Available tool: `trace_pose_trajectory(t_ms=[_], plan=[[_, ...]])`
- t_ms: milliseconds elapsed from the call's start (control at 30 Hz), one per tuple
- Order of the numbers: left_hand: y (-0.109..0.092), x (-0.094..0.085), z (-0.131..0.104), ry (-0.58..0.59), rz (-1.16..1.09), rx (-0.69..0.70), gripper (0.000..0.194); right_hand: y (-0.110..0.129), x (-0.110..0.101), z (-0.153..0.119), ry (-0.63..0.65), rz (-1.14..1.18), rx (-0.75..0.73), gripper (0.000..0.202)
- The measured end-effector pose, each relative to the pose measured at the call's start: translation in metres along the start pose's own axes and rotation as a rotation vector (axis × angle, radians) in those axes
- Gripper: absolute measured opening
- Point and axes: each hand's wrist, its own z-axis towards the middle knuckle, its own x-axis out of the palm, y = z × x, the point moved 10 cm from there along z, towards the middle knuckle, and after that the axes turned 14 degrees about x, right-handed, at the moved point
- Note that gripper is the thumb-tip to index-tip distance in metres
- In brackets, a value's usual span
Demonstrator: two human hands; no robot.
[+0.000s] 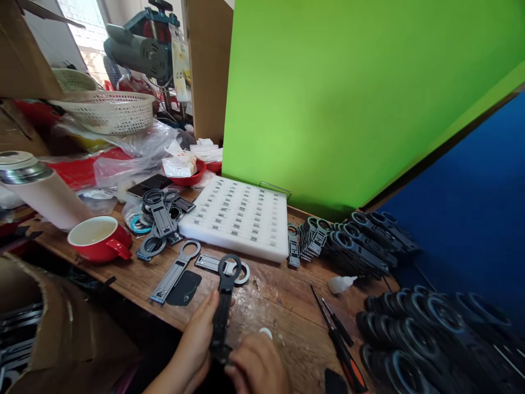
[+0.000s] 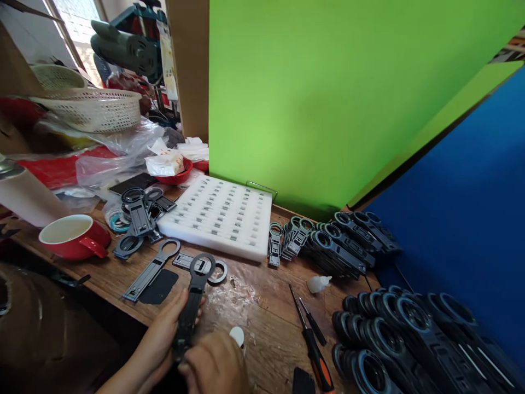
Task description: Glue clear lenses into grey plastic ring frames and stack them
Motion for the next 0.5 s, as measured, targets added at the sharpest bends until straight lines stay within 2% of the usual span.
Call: trace_pose_trajectory(t_ms=[67, 100, 167, 233, 300, 400, 500], plan=[[-0.002, 0.0, 0.002, -0.024, 0.014, 0.014, 0.058, 0.006, -0.004, -0.005, -0.042, -0.003, -0.079, 0.011], [-0.004, 0.004, 0.002, 0.005, 0.021, 0.019, 0.058, 0.003, -0.006, -0.004, -0.043, 0.011, -0.063, 0.009], [-0.007, 0.021, -0.003, 0.15, 0.032, 0.018, 0.056, -0.016, -0.007, 0.005, -0.019, 0.053, 0.077, 0.006], [-0.007, 0.038, -0.013, 0.323, 0.043, 0.014, 0.053, -0.043, -0.007, 0.013, 0.013, 0.101, 0.278, 0.008], [-0.008, 0.046, -0.021, 0.43, 0.064, 0.05, 0.05, -0.062, -0.003, 0.017, 0.043, 0.158, 0.427, 0.009], [-0.008, 0.045, -0.021, 0.504, 0.163, 0.141, 0.055, -0.079, 0.003, 0.018, 0.035, 0.234, 0.544, 0.01], [0.0, 0.04, -0.017, 0.484, 0.15, 0.109, 0.063, -0.097, -0.003, 0.011, -0.108, 0.267, 0.673, 0.012]])
